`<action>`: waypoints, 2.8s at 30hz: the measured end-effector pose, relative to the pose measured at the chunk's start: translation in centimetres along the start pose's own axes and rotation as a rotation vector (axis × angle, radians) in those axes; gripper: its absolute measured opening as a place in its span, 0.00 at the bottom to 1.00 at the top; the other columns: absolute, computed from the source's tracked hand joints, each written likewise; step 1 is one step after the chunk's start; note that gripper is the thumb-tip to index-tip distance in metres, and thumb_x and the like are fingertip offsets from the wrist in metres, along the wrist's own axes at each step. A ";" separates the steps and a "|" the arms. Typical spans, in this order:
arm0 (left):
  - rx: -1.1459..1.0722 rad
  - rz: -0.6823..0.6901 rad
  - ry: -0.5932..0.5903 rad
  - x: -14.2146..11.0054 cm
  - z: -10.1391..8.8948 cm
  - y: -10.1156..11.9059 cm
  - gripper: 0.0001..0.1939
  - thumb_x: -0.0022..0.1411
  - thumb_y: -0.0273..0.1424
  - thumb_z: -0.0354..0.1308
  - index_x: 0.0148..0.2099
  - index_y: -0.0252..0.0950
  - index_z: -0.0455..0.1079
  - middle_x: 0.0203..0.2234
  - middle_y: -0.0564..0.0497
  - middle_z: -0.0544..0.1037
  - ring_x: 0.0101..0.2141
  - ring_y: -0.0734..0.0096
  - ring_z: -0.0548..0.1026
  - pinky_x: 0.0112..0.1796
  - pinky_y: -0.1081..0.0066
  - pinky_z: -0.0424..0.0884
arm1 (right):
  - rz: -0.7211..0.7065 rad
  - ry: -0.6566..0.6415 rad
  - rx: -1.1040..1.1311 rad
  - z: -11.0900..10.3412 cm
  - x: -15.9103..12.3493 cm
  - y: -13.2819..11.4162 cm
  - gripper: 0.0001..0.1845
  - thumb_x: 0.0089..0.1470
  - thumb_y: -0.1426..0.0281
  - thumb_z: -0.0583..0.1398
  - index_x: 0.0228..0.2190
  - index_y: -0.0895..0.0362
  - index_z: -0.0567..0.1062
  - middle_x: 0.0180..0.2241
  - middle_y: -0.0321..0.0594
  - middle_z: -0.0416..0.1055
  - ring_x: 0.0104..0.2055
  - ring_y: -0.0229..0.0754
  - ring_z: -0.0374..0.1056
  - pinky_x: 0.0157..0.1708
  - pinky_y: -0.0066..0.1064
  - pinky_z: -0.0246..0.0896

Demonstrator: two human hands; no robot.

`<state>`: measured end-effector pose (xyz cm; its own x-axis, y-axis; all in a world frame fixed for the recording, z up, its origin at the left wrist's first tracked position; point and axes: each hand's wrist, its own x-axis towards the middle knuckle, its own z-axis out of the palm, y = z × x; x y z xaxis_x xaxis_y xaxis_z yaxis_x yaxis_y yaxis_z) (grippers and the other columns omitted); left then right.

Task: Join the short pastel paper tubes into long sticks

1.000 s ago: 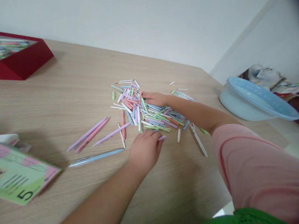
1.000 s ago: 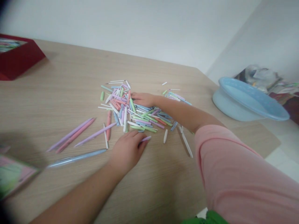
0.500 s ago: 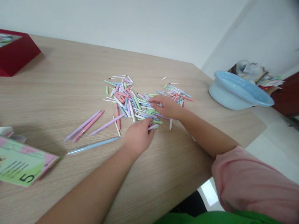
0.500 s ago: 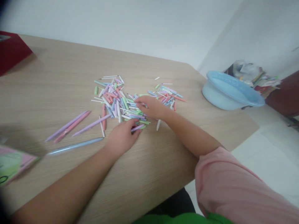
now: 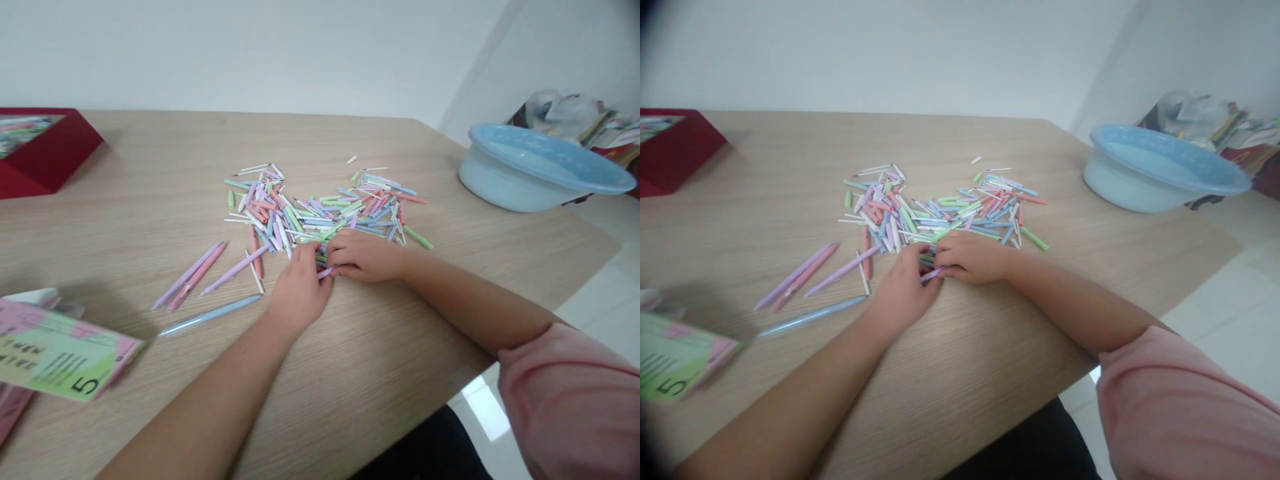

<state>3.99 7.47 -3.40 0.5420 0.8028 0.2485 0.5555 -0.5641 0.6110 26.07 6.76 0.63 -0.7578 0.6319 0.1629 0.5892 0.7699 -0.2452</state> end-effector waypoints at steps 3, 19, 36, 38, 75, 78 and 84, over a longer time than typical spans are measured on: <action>0.157 0.049 -0.024 -0.5 0.0 0.7 0.32 0.71 0.30 0.57 0.71 0.31 0.50 0.56 0.33 0.75 0.51 0.51 0.79 0.50 0.56 0.75 | 0.055 -0.035 0.085 -0.9 -0.7 0.7 0.13 0.71 0.64 0.57 0.44 0.58 0.78 0.43 0.47 0.75 0.49 0.48 0.68 0.53 0.40 0.60; 0.706 0.182 -0.130 -1.8 -1.4 3.9 0.21 0.74 0.26 0.49 0.66 0.33 0.65 0.45 0.40 0.76 0.43 0.52 0.77 0.41 0.57 0.72 | 0.211 -0.107 -0.046 -1.9 -2.2 2.6 0.16 0.68 0.59 0.59 0.38 0.58 0.79 0.38 0.46 0.73 0.42 0.47 0.67 0.44 0.35 0.56; 0.262 0.747 -0.163 -3.7 -1.3 5.2 0.06 0.74 0.30 0.50 0.45 0.40 0.69 0.35 0.52 0.76 0.35 0.67 0.74 0.31 0.65 0.67 | 0.389 -0.173 -0.003 -1.8 -0.5 -1.1 0.07 0.61 0.66 0.61 0.35 0.56 0.77 0.34 0.41 0.75 0.34 0.42 0.65 0.33 0.31 0.49; 0.217 0.707 -0.159 -3.7 -1.1 4.8 0.07 0.75 0.31 0.50 0.44 0.39 0.68 0.36 0.52 0.77 0.34 0.68 0.75 0.31 0.66 0.67 | 0.359 -0.200 0.019 -1.7 -0.6 -0.8 0.05 0.60 0.69 0.61 0.35 0.56 0.76 0.34 0.41 0.75 0.34 0.42 0.65 0.33 0.31 0.50; 0.265 0.479 -0.247 -2.4 -2.1 4.3 0.21 0.71 0.48 0.52 0.33 0.39 0.68 0.26 0.49 0.76 0.30 0.63 0.75 0.31 0.64 0.64 | 0.452 -0.214 0.098 -2.8 -2.1 0.0 0.08 0.60 0.64 0.64 0.38 0.55 0.75 0.34 0.38 0.76 0.32 0.40 0.66 0.31 0.30 0.50; 0.278 0.553 -0.322 -2.5 -1.9 4.5 0.22 0.70 0.50 0.55 0.31 0.38 0.69 0.26 0.50 0.77 0.30 0.63 0.76 0.31 0.63 0.64 | 0.448 -0.145 -0.001 -2.8 -1.5 -0.5 0.06 0.62 0.67 0.60 0.36 0.56 0.75 0.34 0.41 0.76 0.32 0.41 0.65 0.31 0.31 0.48; 0.277 0.584 -0.451 -2.6 -1.4 4.6 0.20 0.74 0.44 0.52 0.33 0.38 0.73 0.29 0.49 0.80 0.33 0.62 0.78 0.33 0.62 0.67 | 0.435 -0.152 -0.127 -1.8 -1.1 -0.2 0.10 0.67 0.67 0.57 0.40 0.56 0.78 0.40 0.44 0.77 0.38 0.45 0.69 0.34 0.32 0.49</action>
<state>4.29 3.06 -0.15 0.9652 0.2390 0.1066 0.2065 -0.9458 0.2507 27.26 6.08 2.27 -0.4600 0.8849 -0.0729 0.8833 0.4477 -0.1390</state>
